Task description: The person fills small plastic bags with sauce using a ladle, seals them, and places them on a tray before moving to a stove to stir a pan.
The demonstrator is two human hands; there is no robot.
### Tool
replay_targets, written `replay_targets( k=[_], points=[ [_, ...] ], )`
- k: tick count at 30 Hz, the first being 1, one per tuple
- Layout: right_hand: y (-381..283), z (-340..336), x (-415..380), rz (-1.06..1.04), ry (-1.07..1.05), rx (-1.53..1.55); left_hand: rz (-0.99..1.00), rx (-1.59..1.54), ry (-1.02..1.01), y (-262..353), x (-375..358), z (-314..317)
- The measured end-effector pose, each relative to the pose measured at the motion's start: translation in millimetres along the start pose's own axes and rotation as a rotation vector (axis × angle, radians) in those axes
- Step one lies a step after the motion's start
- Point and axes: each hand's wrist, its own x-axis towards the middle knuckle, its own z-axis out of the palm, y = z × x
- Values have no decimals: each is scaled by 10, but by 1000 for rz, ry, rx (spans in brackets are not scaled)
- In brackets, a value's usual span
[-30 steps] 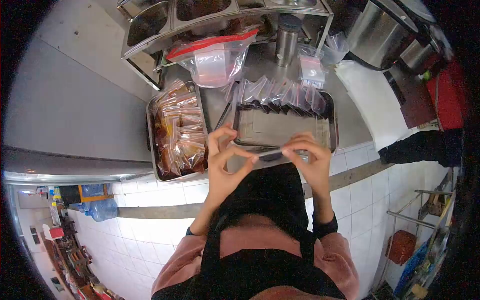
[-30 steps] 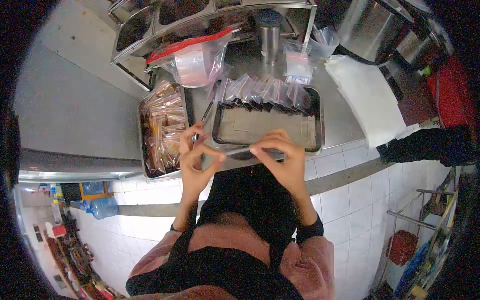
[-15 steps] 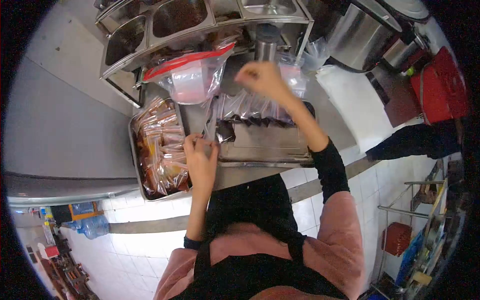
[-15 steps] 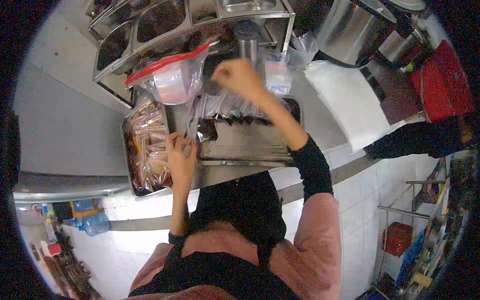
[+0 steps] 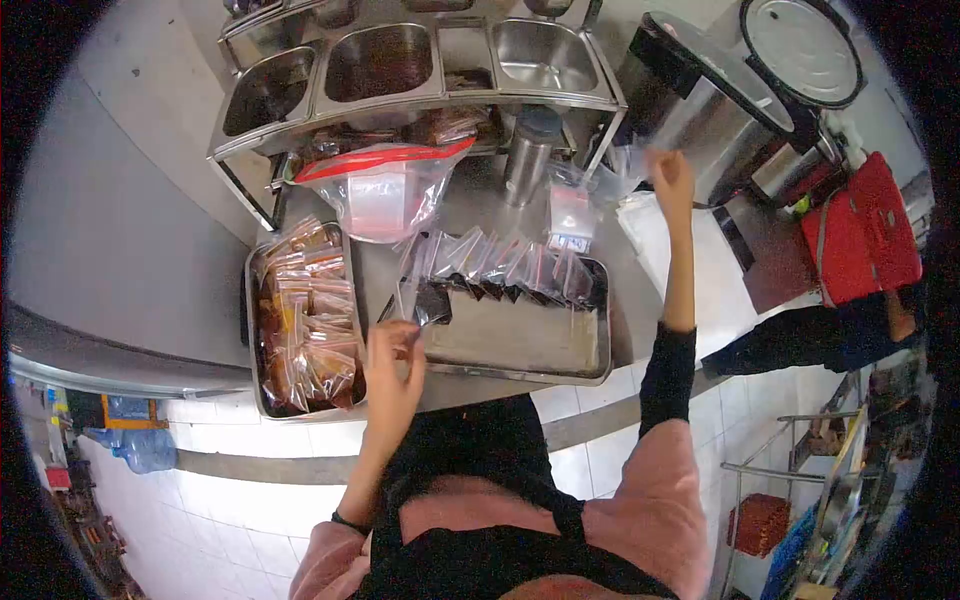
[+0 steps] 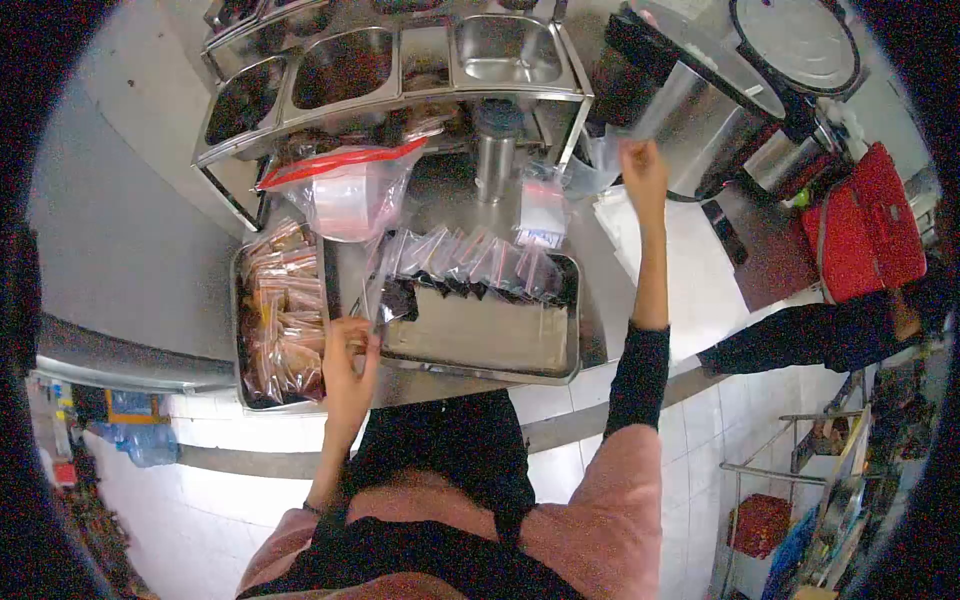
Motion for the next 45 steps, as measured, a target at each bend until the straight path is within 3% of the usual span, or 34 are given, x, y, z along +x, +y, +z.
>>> replay_targets(
  k=[1,2,3,4,5,6,7,9,12,14,15,17,18,19,21,24,28,36,40,43,45],
  points=[
    [-375,-31,-182,55,-63,132,-14,-88,-110,-9,-1,39],
    [-805,-30,-425,110,-126,262,-237,-370,-252,42,3,84],
    [-1077,-36,-696,209,-252,366,-234,-379,-260,86,10,169],
    [-1652,-98,-878,303,-433,379,-235,-587,-275,138,25,274],
    [-1769,-47,-1140,208,-492,442,-236,-794,-289,201,36,376],
    [-2034,-40,-1353,304,-555,576,-273,-877,-246,291,41,461],
    [-2140,-21,-1534,355,-613,602,-273,-882,-251,247,34,469],
    [-2209,-55,-1767,527,-677,725,-240,-683,-499,118,30,453],
    [-2304,-160,-1865,504,-572,760,-210,-697,-499,151,-60,415],
    [-2329,-171,-1879,661,-515,836,-176,-582,-490,116,-128,407],
    [-2380,-130,-1885,652,-536,843,-145,-466,-488,148,-131,378],
    [-2512,-26,-1926,183,-322,-11,-112,-436,-456,281,-159,283],
    [-2452,-1,-2034,-18,-298,-222,-77,-410,-446,344,-159,244],
    [-2529,13,-2105,-39,-312,-207,-82,-407,-418,335,-176,240],
    [-2723,76,-2246,178,-718,296,54,-268,-422,296,-234,232],
    [-2738,175,-2377,275,-678,281,89,-237,-415,293,-269,145],
    [-2698,192,-2411,188,-699,260,192,-185,-440,248,-319,97],
    [-2667,144,-2559,361,-916,158,229,-197,-540,101,-496,201],
    [-2694,137,-2689,331,-805,161,280,-107,-523,92,-540,260],
    [-2776,167,-2763,327,-571,198,242,-54,-483,55,-675,393],
    [-2728,150,-2856,215,-481,209,321,-27,-433,177,-670,399]
  ],
)
